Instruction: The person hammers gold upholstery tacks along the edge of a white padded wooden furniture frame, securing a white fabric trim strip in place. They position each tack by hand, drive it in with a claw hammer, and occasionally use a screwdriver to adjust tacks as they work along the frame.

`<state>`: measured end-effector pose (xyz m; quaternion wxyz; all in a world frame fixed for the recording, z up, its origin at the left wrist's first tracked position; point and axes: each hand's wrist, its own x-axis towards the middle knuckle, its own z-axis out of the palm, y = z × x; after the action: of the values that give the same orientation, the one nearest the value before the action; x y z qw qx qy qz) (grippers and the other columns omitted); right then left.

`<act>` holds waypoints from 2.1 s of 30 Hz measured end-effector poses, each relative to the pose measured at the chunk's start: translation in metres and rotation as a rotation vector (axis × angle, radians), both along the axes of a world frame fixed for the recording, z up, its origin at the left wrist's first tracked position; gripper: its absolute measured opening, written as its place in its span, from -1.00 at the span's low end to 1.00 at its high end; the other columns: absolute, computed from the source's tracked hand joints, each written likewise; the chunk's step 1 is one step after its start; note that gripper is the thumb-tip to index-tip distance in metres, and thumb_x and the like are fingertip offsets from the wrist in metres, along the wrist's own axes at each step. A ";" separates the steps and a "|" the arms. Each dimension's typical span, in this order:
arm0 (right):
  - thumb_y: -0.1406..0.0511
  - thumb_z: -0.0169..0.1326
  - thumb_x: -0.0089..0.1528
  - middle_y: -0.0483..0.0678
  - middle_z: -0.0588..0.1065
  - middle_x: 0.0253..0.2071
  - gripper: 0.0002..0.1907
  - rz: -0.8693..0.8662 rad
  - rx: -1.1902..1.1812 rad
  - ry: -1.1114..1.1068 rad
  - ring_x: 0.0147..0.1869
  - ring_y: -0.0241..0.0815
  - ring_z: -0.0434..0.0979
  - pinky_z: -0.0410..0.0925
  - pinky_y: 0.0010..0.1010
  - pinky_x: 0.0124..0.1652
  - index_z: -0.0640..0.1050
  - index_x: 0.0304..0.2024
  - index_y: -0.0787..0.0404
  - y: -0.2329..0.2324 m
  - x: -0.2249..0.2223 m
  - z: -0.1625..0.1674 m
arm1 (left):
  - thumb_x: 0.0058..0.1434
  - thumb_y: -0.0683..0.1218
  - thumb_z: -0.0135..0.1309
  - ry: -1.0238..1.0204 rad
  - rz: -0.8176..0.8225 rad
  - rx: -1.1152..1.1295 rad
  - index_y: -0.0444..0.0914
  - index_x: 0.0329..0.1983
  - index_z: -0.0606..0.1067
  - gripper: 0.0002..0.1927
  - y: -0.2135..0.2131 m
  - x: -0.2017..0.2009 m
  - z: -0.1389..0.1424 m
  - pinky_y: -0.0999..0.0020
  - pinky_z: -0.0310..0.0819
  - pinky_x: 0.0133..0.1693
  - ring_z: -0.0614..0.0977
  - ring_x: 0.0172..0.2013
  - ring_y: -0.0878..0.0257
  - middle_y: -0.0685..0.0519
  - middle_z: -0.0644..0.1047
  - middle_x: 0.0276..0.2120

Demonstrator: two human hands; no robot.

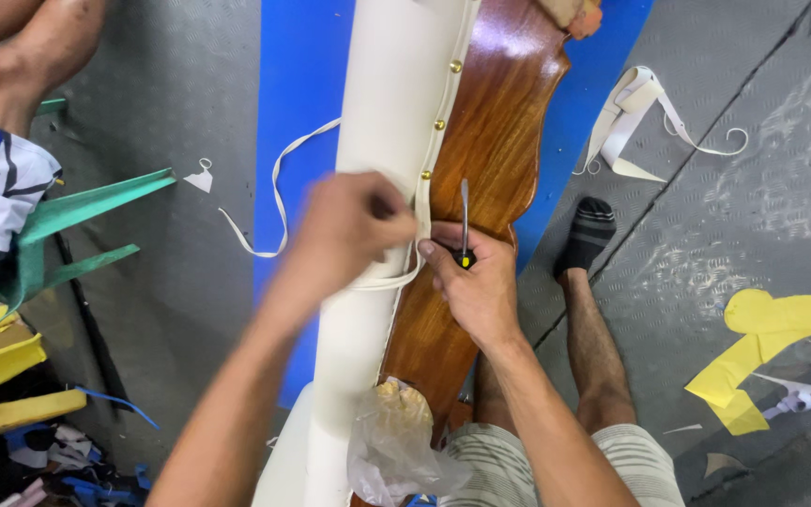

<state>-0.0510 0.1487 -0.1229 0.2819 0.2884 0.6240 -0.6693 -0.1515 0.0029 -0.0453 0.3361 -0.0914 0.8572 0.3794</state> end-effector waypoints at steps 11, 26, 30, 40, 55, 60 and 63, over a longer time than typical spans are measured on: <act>0.32 0.16 0.23 -0.10 0.57 -0.26 -0.64 -0.153 -0.363 -0.274 -0.31 -0.36 0.51 0.36 -0.49 -0.35 0.57 0.09 0.23 0.017 0.036 0.018 | 0.17 -0.23 0.21 0.357 0.106 0.048 -0.31 0.04 0.53 -0.65 0.039 0.058 0.056 0.18 0.48 -0.03 0.60 0.00 -0.04 -0.14 0.56 0.00; 0.45 0.23 0.21 -0.03 0.59 -0.05 -0.50 0.402 0.598 0.634 -0.02 -0.30 0.57 0.43 -0.46 -0.04 0.50 0.21 0.30 0.203 -0.116 0.030 | 0.13 -0.25 0.19 0.162 0.395 -0.363 -0.33 -0.09 0.53 -0.73 0.033 0.236 0.003 0.05 0.48 -0.13 0.56 -0.17 -0.14 -0.22 0.52 -0.23; 0.47 0.27 0.30 0.05 0.59 -0.26 -0.74 0.517 0.847 0.912 -0.27 -0.25 0.55 0.40 -0.41 -0.23 0.63 0.06 0.32 0.184 -0.242 0.064 | 0.11 -0.26 0.18 0.103 0.417 -0.375 -0.34 -0.13 0.52 -0.76 0.031 0.261 -0.005 0.06 0.47 -0.15 0.56 -0.19 -0.14 -0.21 0.52 -0.25; 0.44 0.27 0.27 -0.04 0.57 -0.22 -0.70 0.493 0.805 0.503 -0.26 -0.31 0.57 0.44 -0.45 -0.26 0.62 0.07 0.31 0.240 -0.168 0.044 | 0.08 -0.28 0.14 0.029 0.415 -0.391 -0.36 -0.23 0.49 -0.82 0.030 0.311 -0.009 0.07 0.46 -0.19 0.56 -0.25 -0.13 -0.21 0.51 -0.31; 0.36 0.21 0.33 0.04 0.58 -0.07 -0.57 0.723 0.540 -0.121 -0.11 -0.21 0.57 0.42 -0.37 -0.19 0.54 0.25 0.32 0.214 -0.046 -0.013 | 0.01 -0.36 0.05 0.085 0.539 -0.506 -0.40 -0.24 0.54 -0.77 0.022 0.341 0.004 0.02 0.48 -0.15 0.59 -0.20 -0.21 -0.23 0.55 -0.24; 0.42 0.02 0.37 -0.01 0.60 -0.14 -0.70 0.768 0.381 -0.192 -0.12 -0.27 0.61 0.48 -0.43 -0.14 0.55 0.16 0.28 0.181 -0.012 -0.015 | 0.06 -0.37 0.04 0.291 0.454 -0.453 -0.43 -0.08 0.58 -0.67 0.020 0.351 -0.009 -0.01 0.49 -0.04 0.59 -0.09 -0.27 -0.29 0.56 -0.11; 0.45 0.03 0.32 0.04 0.60 -0.16 -0.67 0.799 0.285 -0.176 -0.14 -0.20 0.60 0.48 -0.37 -0.15 0.56 0.14 0.30 0.157 0.004 -0.017 | 0.10 -0.36 0.02 0.242 0.490 -0.479 -0.40 -0.07 0.57 -0.69 0.020 0.359 -0.019 0.01 0.52 -0.02 0.62 -0.07 -0.23 -0.25 0.58 -0.10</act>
<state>-0.0472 0.3060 -0.1395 0.5283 0.1163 0.7464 -0.3876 0.2075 0.0232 -0.0641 0.1005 -0.3247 0.9079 0.2454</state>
